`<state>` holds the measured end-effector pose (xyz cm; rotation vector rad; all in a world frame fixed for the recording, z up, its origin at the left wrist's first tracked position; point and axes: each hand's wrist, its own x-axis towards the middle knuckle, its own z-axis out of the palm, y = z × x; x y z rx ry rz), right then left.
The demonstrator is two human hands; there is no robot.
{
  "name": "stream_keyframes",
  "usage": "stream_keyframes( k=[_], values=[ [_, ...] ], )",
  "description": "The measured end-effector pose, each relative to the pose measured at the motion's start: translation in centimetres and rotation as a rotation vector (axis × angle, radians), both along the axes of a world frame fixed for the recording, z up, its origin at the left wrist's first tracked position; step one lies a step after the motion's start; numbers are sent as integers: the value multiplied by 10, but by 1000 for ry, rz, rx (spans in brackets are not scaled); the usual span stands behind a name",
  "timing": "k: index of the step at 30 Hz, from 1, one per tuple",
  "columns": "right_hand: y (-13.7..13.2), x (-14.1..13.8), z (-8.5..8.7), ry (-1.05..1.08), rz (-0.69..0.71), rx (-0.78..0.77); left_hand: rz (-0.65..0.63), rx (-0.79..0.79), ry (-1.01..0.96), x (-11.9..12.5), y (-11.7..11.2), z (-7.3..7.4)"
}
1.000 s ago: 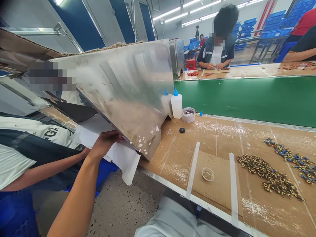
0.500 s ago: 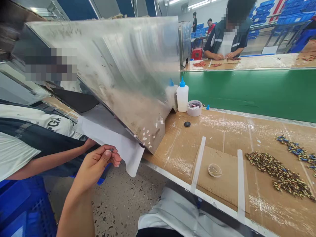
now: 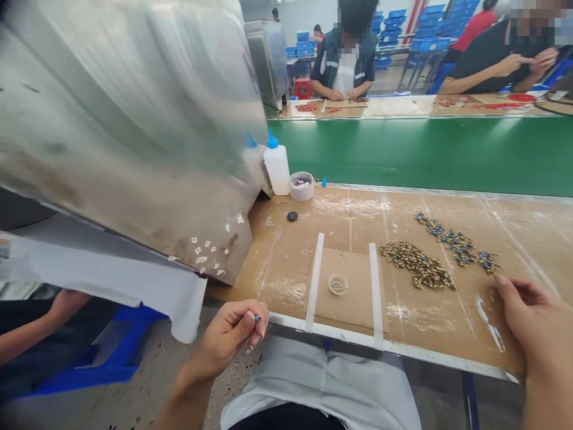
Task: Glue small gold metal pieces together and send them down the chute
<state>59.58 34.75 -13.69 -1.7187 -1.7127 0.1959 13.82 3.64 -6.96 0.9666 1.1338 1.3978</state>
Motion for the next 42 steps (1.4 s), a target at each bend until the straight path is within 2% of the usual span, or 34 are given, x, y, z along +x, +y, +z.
stream_keyframes(
  k=[2, 6, 14, 18, 22, 25, 27, 31, 33, 37, 42],
  values=[
    [1, -2, 1, 76, -66, -43, -41, 8, -53, 5, 10, -6],
    [-3, -12, 7, 117, -69, -35, -85, 18, -132, 8, 25, -11],
    [-3, -16, 7, 276, -94, -42, 12, -56, -335, 13, 40, -20],
    [-2, -16, 7, 291, -91, -43, 65, -84, -354, 17, 45, -27],
    [-6, -21, 14, 309, -109, -54, 153, -86, -267, 21, 51, -30],
    [-8, -25, 19, 329, -116, -69, 156, -87, -127, 22, 53, -34],
    [-8, -26, 21, 342, -121, -75, 188, -75, 70, 23, 52, -36],
    [-8, -27, 22, 365, -127, -83, 286, 52, 619, 25, 52, -36],
    [-9, -27, 23, 375, -125, -78, 277, 134, 776, 26, 53, -34],
    [-9, -27, 21, 408, -123, -34, 227, 189, 774, 26, 56, -30],
    [-14, -27, 18, 551, -128, 126, 199, 122, 500, 26, 58, -35]
  ],
)
